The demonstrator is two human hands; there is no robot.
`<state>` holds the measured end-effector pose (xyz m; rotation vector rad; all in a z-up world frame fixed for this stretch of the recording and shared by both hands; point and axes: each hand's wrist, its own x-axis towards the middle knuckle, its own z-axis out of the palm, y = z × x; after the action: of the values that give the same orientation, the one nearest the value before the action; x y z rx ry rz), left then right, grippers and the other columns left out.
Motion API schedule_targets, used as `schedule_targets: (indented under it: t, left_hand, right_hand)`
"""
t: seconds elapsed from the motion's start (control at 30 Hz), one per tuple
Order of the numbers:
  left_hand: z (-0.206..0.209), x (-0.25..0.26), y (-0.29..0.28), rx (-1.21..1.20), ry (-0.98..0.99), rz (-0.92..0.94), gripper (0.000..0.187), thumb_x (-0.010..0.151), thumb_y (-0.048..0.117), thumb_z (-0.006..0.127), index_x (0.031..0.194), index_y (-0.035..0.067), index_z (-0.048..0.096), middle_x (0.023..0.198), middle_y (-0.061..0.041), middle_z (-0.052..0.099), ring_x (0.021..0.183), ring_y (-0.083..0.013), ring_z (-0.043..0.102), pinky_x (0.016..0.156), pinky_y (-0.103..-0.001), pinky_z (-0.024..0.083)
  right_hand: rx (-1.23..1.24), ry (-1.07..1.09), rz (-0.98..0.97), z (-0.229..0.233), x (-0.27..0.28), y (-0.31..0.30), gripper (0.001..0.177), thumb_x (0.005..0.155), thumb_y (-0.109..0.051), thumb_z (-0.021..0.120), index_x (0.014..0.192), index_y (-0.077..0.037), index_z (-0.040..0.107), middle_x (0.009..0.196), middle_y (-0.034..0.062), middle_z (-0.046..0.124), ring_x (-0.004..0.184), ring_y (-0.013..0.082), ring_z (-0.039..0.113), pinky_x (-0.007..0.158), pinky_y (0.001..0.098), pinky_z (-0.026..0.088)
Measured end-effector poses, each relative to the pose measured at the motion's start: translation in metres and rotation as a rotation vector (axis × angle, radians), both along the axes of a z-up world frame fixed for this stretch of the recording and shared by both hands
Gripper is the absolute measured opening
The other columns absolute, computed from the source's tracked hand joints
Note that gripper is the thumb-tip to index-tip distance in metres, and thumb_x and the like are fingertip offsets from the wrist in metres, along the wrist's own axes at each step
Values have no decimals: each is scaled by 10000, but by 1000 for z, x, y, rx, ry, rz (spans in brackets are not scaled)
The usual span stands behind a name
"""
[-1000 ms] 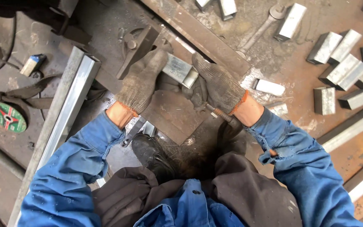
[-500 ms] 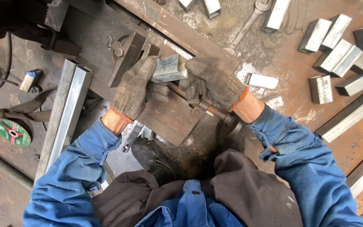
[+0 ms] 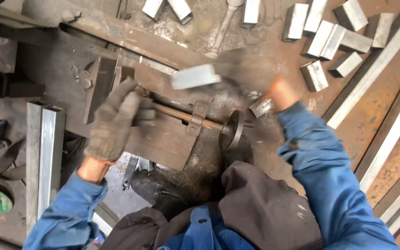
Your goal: The person picks up cut aluminum square tube pieces one at a time and presses their ends against a spinning bench grinder, producing sparks as the edges are ground. Ground pieces are set on the workbench and new pieces are taken from the pile until the batch is finished.
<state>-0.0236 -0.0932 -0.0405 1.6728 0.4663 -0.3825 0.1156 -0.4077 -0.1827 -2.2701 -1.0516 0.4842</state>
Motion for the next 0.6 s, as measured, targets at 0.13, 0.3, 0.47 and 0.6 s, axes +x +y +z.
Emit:
schedule_targets:
  t: [0.13,0.3,0.47,0.6]
  left_hand:
    - [-22,-7,25,-101,58,175,508,1040,308,561,1443,2,517,1049,-121,719,832,-169,728,723,-316,646]
    - [-11,8,7,-135,38,22,459,1063,329,542,1340,-31,605,974,-132,739,786,-196,728,688,-344,643]
    - [-21,13,-5,-127,81,-24,496,998,319,613,1319,-60,612,953,-149,744,750,-222,739,666,-359,653]
    - [-30,3,-1,-212,196,-27,535,1020,349,577,1408,-19,573,1053,-152,732,868,-205,723,770,-329,626]
  right_hand:
    - [-387,577,-596,37,36,-64,329,933,-324,661,1235,-216,732,1036,41,762,771,237,662,617,369,544]
    - [-211,-255,-602,-67,79,-82,400,1060,-396,697,1244,-42,728,1094,180,753,954,336,714,807,454,563]
    - [-264,-236,-779,-112,107,-8,556,910,-490,787,1117,21,718,1005,243,723,934,406,691,776,486,550]
    - [-124,241,-836,-88,59,3,493,923,-425,716,1201,-19,695,1146,213,705,1059,363,678,899,462,544]
